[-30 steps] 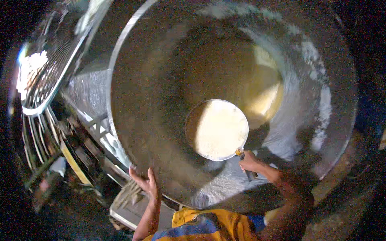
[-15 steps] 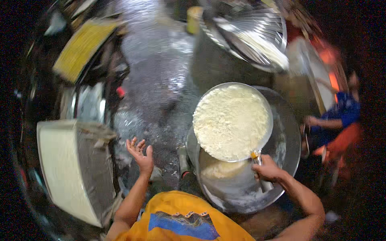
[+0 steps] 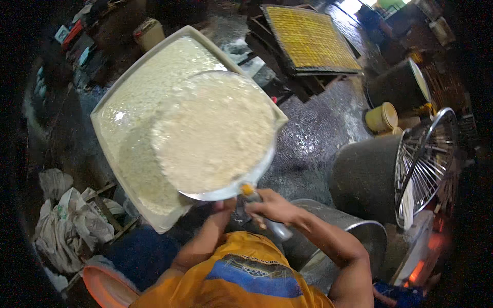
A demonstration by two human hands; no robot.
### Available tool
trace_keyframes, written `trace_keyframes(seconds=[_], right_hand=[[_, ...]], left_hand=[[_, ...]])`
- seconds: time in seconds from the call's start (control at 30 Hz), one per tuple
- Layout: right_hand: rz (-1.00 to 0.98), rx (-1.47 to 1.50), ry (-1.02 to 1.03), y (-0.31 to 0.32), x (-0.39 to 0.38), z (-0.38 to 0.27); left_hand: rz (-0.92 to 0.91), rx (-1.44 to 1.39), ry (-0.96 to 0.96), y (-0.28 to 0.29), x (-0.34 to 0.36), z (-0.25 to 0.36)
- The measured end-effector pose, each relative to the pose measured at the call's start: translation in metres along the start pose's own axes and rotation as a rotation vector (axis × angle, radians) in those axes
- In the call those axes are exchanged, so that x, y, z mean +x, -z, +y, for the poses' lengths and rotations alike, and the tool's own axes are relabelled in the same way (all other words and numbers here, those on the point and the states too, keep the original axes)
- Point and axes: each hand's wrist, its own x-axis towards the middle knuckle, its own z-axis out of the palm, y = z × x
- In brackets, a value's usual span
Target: The person prepares a square mold by lining it with a large cloth, uses a ladle to fill the mold with curd from a large metal vat, and then covers the curd with the cloth.
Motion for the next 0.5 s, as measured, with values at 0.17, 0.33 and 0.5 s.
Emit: trace_keyframes(seconds=[0.17, 0.33, 0.5], right_hand=[[-0.065, -0.056, 0.104, -0.040, 0.104, -0.068], [0.005, -0.093, 0.008, -0.050, 0.159, -0.105], [0.393, -0.070, 0.380, -0.003, 0.180, -0.112]], left_hand=[[0.065, 0.053, -0.165, 0.007, 0.010, -0.028], [0.268, -0.130, -0.366, -0.006, 0.032, -0.030], [0.160, -0.101, -0.454, 0.018, 0.039, -0.036]])
